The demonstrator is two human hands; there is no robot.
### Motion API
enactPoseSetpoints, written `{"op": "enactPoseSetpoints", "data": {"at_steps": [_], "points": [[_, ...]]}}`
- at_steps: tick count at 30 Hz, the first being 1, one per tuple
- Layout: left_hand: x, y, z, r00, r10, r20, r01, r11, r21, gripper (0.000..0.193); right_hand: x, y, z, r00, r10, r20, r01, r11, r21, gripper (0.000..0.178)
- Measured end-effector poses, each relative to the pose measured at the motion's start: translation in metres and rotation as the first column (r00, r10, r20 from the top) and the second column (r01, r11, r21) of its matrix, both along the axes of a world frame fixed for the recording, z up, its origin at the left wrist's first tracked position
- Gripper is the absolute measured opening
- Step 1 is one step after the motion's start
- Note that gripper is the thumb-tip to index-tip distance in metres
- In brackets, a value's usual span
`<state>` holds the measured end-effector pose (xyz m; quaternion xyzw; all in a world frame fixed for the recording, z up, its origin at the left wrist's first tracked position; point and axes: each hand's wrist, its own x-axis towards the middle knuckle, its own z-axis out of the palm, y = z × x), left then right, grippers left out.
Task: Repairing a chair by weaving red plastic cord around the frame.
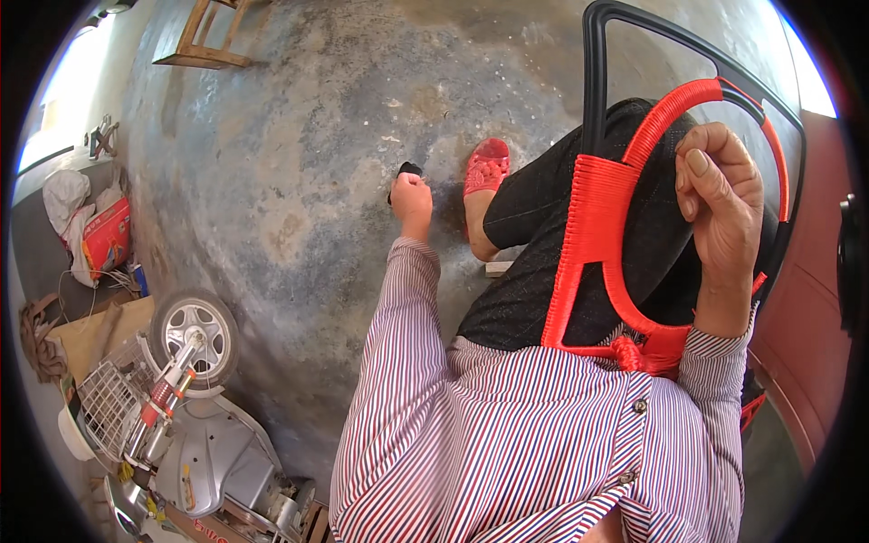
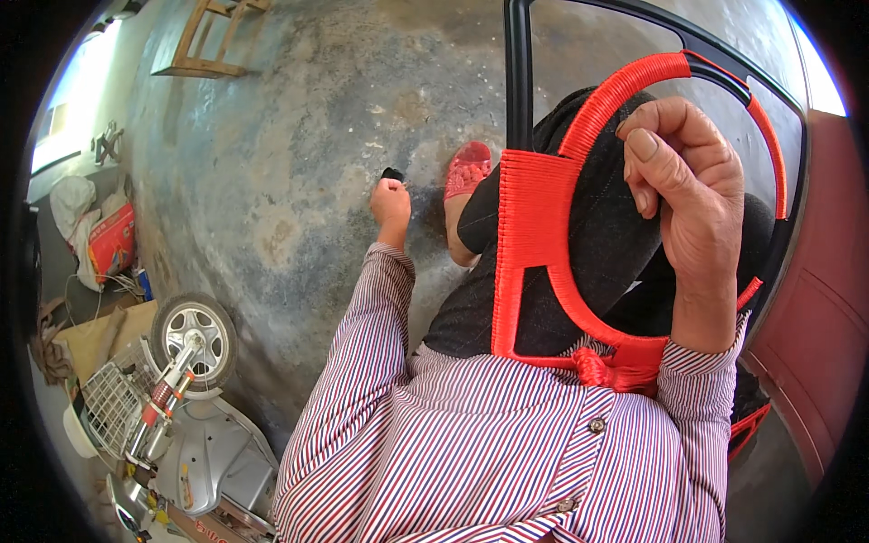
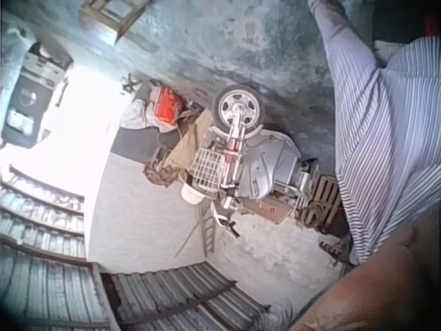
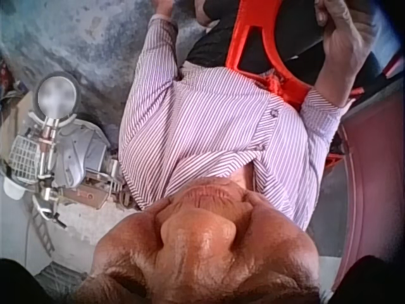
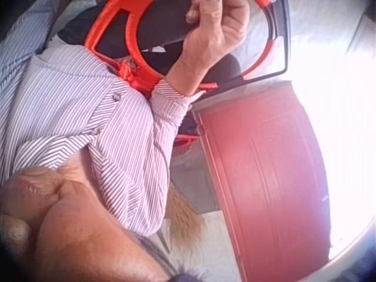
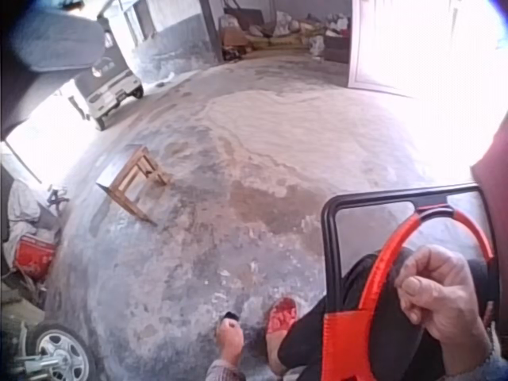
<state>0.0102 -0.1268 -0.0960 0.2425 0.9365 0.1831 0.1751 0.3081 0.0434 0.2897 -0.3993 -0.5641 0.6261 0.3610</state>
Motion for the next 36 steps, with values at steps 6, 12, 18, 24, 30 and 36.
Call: {"op": "enactPoseSetpoints", "data": {"at_steps": [6,12,18,24,30,36], "points": [[-0.004,0.005,-0.003,0.996,0.054,0.068,-0.056,0.998,0.035,0.006,-0.002,-0.001,0.001,1.000,-0.007,0.014,0.007,1.000,0.001,0.016],[-0.007,0.003,-0.006,0.998,0.029,0.060,-0.030,0.999,0.012,0.007,-0.003,-0.002,0.001,1.000,-0.012,0.011,0.012,1.000,-0.005,0.016],[-0.007,0.002,-0.010,0.997,0.019,0.068,-0.021,1.000,0.016,0.007,-0.002,-0.001,0.001,1.000,-0.014,0.016,0.014,1.000,-0.001,0.016],[-0.008,-0.001,-0.015,0.997,0.027,0.073,-0.028,1.000,0.014,0.005,-0.002,-0.002,0.001,1.000,-0.014,0.028,0.014,1.000,0.011,0.015],[-0.003,-0.003,-0.014,0.999,-0.025,-0.029,0.026,1.000,0.017,0.002,-0.002,-0.002,0.002,1.000,-0.015,0.028,0.014,1.000,0.009,0.016],[0.000,-0.009,-0.013,0.998,0.065,0.013,-0.066,0.987,0.149,0.007,-0.003,-0.003,0.001,0.999,-0.022,0.047,0.021,1.000,0.016,0.016]]}}
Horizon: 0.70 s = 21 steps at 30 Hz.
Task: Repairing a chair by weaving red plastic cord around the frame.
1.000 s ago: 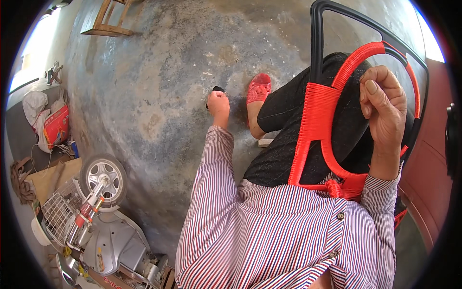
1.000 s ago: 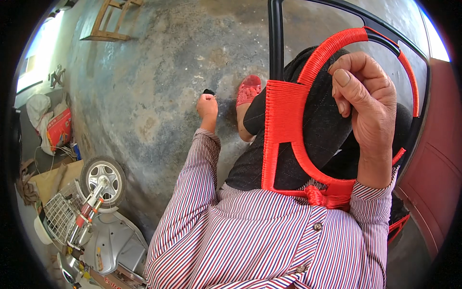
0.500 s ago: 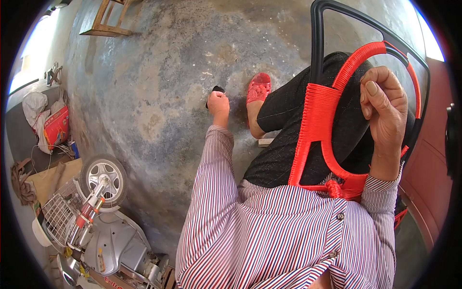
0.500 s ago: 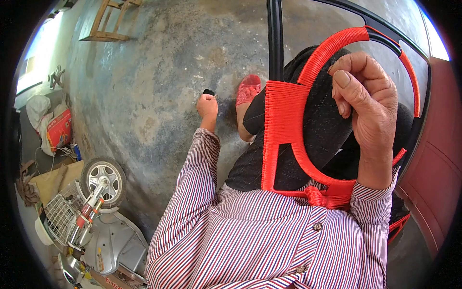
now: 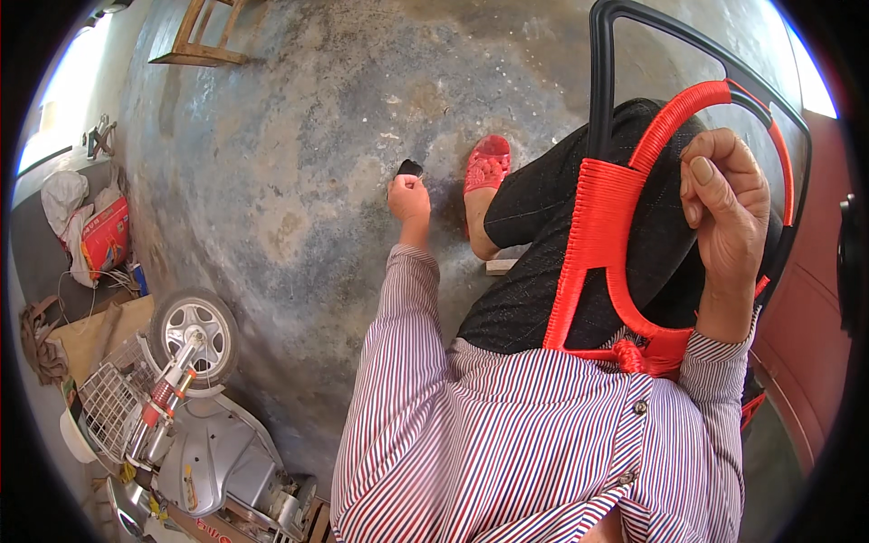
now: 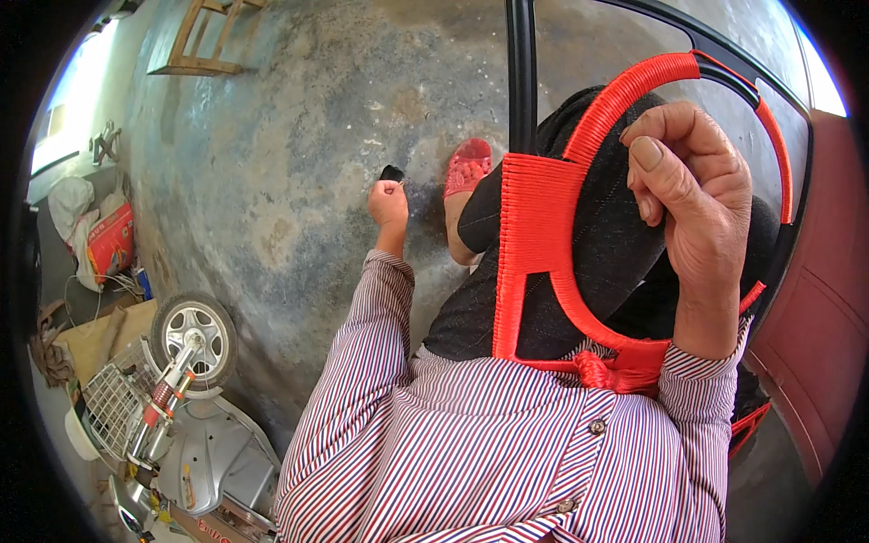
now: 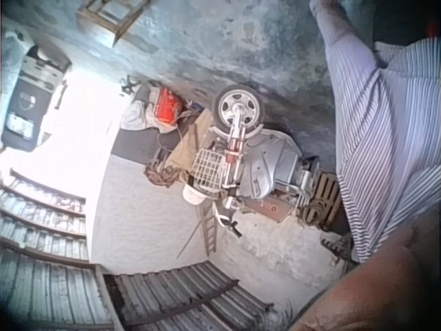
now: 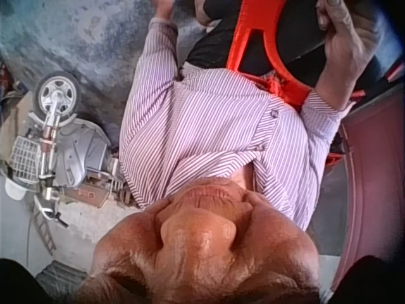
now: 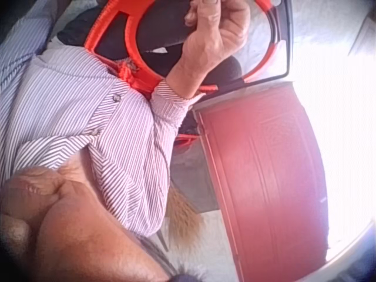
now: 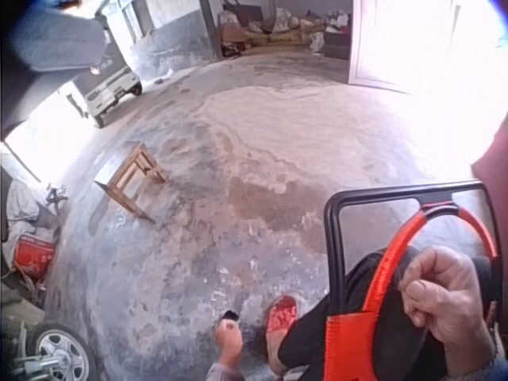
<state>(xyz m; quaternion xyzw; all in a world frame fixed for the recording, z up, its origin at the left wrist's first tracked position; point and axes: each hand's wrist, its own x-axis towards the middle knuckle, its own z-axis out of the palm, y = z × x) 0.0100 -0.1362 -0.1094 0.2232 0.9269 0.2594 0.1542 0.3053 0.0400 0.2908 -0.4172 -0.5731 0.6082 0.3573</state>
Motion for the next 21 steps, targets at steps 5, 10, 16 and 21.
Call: {"op": "enactPoseSetpoints", "data": {"at_steps": [5,10,16,21], "points": [[-0.019,-0.015,-0.016,0.998,0.053,0.022,-0.055,0.993,0.105,0.007,0.000,0.000,0.001,1.000,0.013,0.001,-0.013,1.000,0.004,0.016],[-0.020,0.000,-0.004,0.994,0.060,0.090,-0.067,0.995,0.075,0.007,0.000,0.000,-0.001,1.000,0.009,0.006,-0.009,1.000,0.013,0.016],[-0.028,0.010,-0.005,0.998,0.008,0.061,-0.008,1.000,0.006,0.006,0.000,0.001,-0.001,1.000,0.025,0.007,-0.025,0.999,0.028,0.016],[-0.028,0.010,-0.013,1.000,0.007,0.030,-0.007,1.000,0.003,0.005,0.001,0.001,0.000,1.000,0.011,0.018,-0.011,1.000,0.015,0.016]]}}
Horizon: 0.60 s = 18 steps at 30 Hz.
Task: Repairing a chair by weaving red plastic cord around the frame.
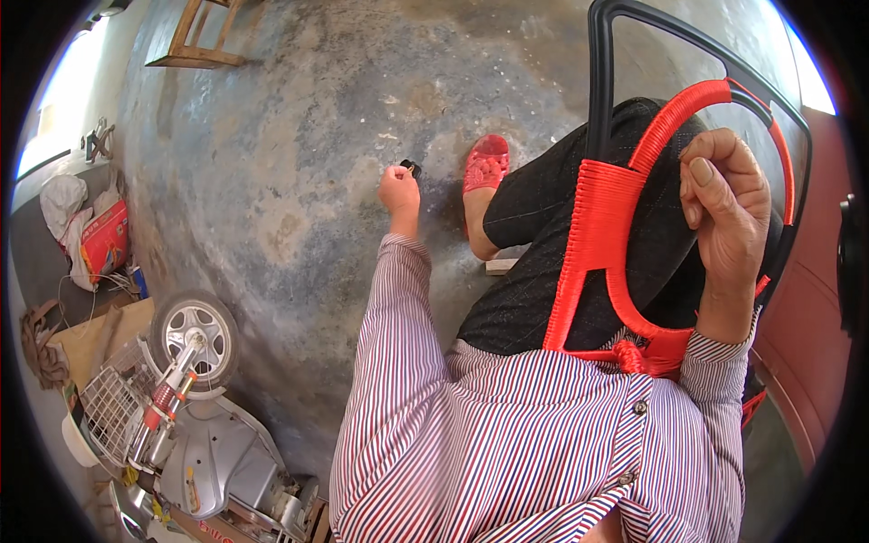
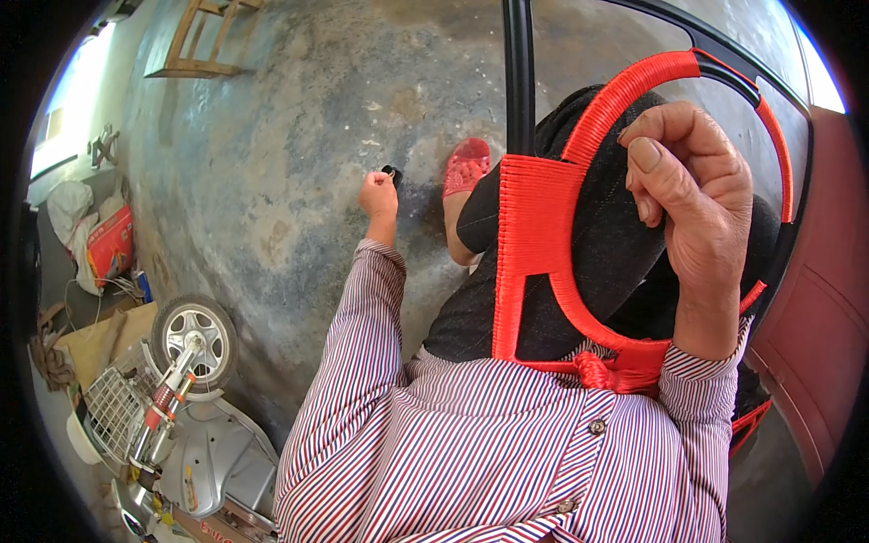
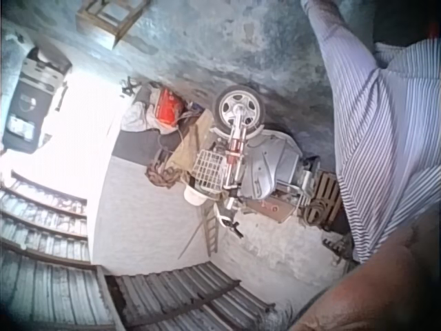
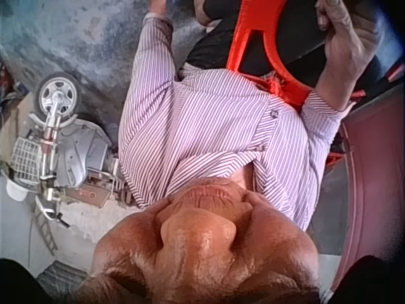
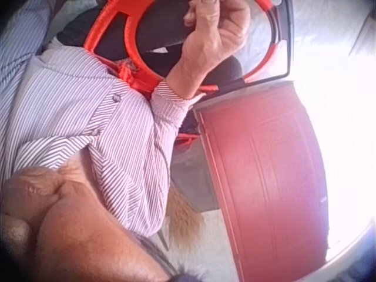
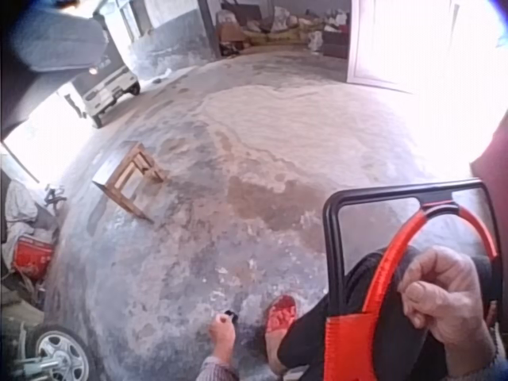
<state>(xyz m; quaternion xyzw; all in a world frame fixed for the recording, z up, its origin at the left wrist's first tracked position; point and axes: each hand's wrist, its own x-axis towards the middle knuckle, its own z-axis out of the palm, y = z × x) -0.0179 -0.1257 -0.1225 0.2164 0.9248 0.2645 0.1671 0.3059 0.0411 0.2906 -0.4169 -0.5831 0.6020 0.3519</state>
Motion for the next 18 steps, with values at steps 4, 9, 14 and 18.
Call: {"op": "enactPoseSetpoints", "data": {"at_steps": [4,9,14,18], "points": [[-0.007,-0.002,0.000,0.999,0.026,-0.041,-0.023,0.998,0.064,0.006,-0.002,0.000,0.001,1.000,0.018,-0.010,-0.017,1.000,0.012,0.016],[-0.013,-0.001,0.009,0.997,0.025,-0.076,-0.026,1.000,-0.014,0.007,-0.002,0.000,0.000,1.000,0.017,-0.004,-0.017,1.000,0.003,0.016],[-0.010,0.011,0.027,1.000,0.028,0.000,-0.028,0.998,0.049,0.006,-0.003,0.001,0.000,1.000,0.020,-0.007,-0.020,1.000,0.016,0.016],[-0.017,0.023,0.034,0.996,0.002,0.084,-0.006,0.999,0.048,0.005,-0.003,0.001,0.001,1.000,0.024,-0.006,-0.024,1.000,0.015,0.017]]}}
